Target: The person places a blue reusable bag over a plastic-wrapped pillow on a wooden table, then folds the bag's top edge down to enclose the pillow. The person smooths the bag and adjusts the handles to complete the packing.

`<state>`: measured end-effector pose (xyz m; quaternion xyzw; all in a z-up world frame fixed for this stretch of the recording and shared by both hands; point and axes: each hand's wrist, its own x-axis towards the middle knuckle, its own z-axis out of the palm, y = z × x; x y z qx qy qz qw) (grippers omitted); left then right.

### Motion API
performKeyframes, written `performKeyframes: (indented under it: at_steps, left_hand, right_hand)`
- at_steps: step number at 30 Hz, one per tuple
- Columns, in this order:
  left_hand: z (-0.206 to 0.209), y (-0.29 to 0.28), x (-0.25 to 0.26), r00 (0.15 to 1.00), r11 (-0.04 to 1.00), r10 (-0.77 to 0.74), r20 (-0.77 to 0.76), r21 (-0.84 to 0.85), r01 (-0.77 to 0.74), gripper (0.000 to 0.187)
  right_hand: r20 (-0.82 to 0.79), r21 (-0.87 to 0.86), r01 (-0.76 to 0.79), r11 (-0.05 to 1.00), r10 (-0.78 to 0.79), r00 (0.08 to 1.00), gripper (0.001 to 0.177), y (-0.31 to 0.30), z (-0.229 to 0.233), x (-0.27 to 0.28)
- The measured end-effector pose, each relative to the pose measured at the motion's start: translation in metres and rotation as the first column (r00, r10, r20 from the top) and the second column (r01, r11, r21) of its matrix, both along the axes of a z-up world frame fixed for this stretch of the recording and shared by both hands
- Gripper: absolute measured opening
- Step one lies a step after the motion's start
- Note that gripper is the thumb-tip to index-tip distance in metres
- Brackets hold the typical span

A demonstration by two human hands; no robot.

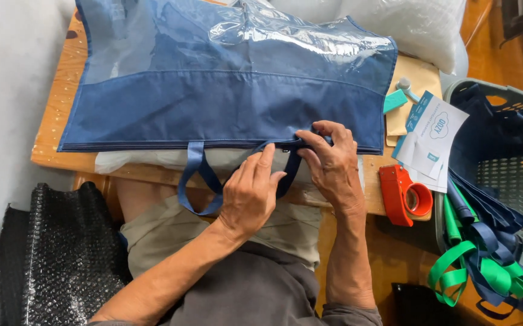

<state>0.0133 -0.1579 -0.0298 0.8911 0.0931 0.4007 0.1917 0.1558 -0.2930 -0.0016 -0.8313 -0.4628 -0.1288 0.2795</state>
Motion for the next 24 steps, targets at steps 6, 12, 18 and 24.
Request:
performKeyframes:
  at_steps: [6, 12, 18, 24]
  left_hand:
    - [0.008, 0.002, 0.027, 0.983, 0.996, 0.054, 0.175, 0.056, -0.064, 0.061]
    - [-0.005, 0.005, 0.041, 0.984, 0.993, -0.002, 0.180, 0.119, -0.020, 0.068]
    - [-0.018, 0.009, 0.044, 0.983, 0.996, -0.006, 0.182, 0.092, -0.011, 0.049]
    - [-0.012, 0.010, 0.039, 0.988, 0.993, 0.071, 0.141, 0.084, -0.083, 0.028]
  right_hand:
    - [0.026, 0.088, 0.119, 0.989, -0.122, 0.992, 0.004, 0.011, -0.009, -0.010]
    - [-0.034, 0.132, 0.194, 0.972, -0.191, 0.981, 0.003, 0.017, -0.018, -0.014]
    - [-0.086, 0.155, 0.232, 0.960, -0.220, 0.972, 0.006, 0.023, -0.019, -0.017]
    - [-0.086, 0.230, 0.286, 0.930, -0.274, 0.958, 0.007, 0.032, -0.027, -0.027]
